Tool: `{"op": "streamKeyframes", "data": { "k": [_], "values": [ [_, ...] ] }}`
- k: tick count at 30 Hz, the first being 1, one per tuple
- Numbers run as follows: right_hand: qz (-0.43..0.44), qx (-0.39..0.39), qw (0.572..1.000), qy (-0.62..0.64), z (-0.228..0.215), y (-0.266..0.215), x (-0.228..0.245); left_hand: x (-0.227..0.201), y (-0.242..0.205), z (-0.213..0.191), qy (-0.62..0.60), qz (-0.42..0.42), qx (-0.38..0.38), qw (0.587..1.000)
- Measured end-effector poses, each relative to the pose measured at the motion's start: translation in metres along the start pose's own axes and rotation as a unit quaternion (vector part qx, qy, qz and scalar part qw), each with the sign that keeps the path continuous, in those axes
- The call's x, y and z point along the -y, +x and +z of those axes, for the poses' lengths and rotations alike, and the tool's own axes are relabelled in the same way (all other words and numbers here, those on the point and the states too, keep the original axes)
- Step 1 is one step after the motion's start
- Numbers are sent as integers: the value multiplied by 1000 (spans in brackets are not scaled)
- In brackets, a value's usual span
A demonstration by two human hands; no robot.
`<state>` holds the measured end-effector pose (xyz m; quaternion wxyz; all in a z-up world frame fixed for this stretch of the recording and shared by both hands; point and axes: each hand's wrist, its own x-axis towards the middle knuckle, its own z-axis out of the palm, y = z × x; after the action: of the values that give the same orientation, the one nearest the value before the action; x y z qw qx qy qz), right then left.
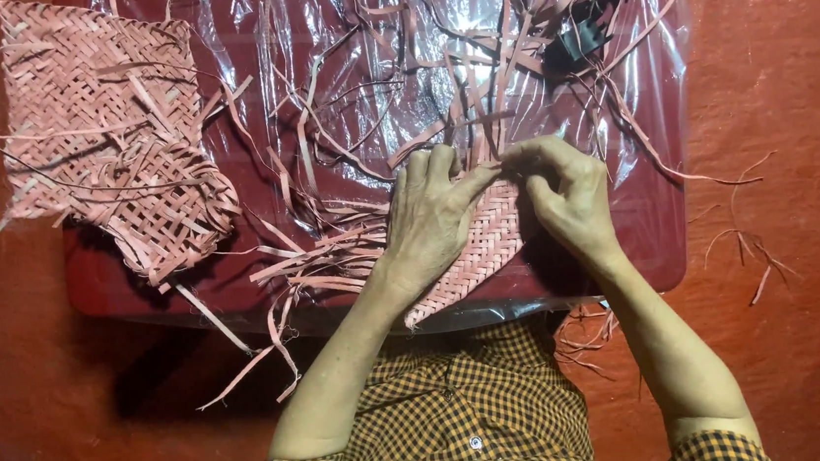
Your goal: A person is manually weaving thin pink plastic strips together to form a larger mat on a red surface.
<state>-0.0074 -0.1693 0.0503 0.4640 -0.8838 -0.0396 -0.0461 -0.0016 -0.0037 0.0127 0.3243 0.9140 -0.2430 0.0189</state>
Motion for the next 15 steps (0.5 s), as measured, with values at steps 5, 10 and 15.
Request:
{"op": "streamKeyframes", "data": {
  "k": [5, 10, 15],
  "values": [
    [-50, -27, 998, -5, -2, -8, 6, 6, 0, 8, -2, 1, 3, 1000],
    [-83, -37, 995, -51, 1, -17, -13, 10, 1, 12, -5, -5, 4, 1000],
    [-82, 9, 994, -67, 4, -17, -24, 8, 1, 10, -11, -3, 0, 1000]
  ]
}}
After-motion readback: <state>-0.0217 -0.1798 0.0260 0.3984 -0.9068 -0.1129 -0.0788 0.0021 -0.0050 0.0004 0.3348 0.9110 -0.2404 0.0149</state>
